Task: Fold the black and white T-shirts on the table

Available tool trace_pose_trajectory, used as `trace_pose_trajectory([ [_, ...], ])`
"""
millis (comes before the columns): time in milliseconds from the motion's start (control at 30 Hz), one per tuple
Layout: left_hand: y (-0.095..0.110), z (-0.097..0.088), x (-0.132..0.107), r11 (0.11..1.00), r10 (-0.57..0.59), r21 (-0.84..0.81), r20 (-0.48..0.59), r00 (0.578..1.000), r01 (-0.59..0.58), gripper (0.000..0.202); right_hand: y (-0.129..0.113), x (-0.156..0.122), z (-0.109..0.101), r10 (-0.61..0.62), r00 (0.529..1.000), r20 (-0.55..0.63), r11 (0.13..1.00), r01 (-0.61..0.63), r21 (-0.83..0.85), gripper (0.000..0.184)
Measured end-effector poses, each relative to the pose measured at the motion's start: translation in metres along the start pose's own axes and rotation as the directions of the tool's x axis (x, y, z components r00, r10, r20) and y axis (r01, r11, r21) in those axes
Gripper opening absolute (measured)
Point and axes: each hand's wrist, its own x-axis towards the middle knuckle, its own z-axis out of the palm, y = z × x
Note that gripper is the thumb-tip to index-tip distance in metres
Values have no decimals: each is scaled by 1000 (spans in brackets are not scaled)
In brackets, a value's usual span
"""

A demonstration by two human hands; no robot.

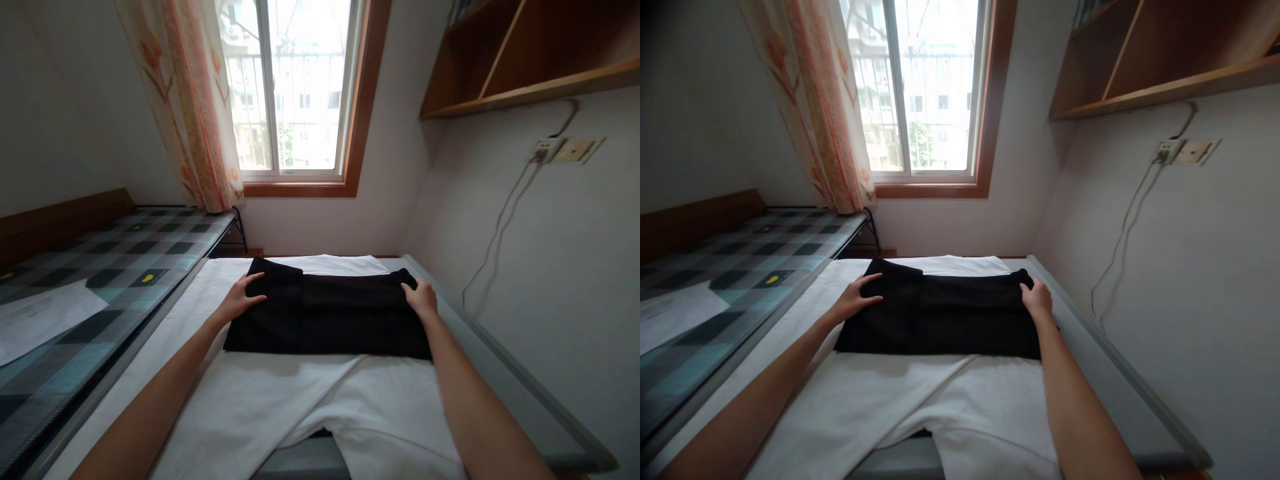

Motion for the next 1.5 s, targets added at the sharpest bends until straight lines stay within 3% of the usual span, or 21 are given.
trace_pose_trajectory([
  [167, 3, -8, 2, 999, -33, -27, -64, 997, 32, 67, -31, 3, -7, -92, 988, -120, 995, 87, -49, 38],
  [333, -18, -9, 7, 996, -91, -29, -113, 989, 88, 71, -53, 30, -2, -151, 980, -126, 988, 154, 16, 38],
  [433, -28, -4, 7, 985, -152, 70, -71, 986, 157, 66, -54, 45, 6, -119, 993, 19, 993, 119, 26, 38],
  [500, -25, 1, 3, 960, -166, 209, -113, 980, 187, 57, -50, 51, 10, -66, 986, 154, 998, 65, 11, 37],
  [600, -5, 12, -6, 907, -33, 411, -154, 988, 94, 40, -42, 54, 8, 23, 956, 294, 998, -39, 50, 39],
  [700, 21, 29, -15, 887, 136, 439, 47, 990, -143, 44, -34, 53, -3, 82, 899, 430, 974, -164, 158, 41],
  [833, 38, 46, -22, 863, 240, 358, 329, 913, -356, 57, -26, 50, -20, 52, 762, 646, 961, -214, 175, 47],
  [933, 38, 48, -23, 845, 250, 362, 381, 890, -392, 56, -22, 47, -29, -2, 647, 762, 948, -241, 208, 50],
  [1000, 36, 47, -22, 841, 247, 371, 385, 889, -394, 56, -21, 44, -32, -21, 617, 787, 935, -266, 233, 51],
  [1133, 35, 47, -22, 841, 245, 378, 371, 896, -387, 56, -23, 40, -34, -58, 674, 737, 946, -199, 257, 45],
  [1300, 35, 49, -22, 847, 250, 370, 355, 901, -381, 56, -34, 32, -39, -73, 714, 697, 962, -134, 239, 22],
  [1400, 36, 49, -23, 852, 245, 367, 352, 903, -375, 56, -53, 30, -53, -56, 731, 680, 958, -153, 243, 14],
  [1500, 37, 48, -23, 857, 250, 357, 344, 905, -372, 56, -88, 30, -70, -97, 740, 666, 933, -165, 319, 17],
])
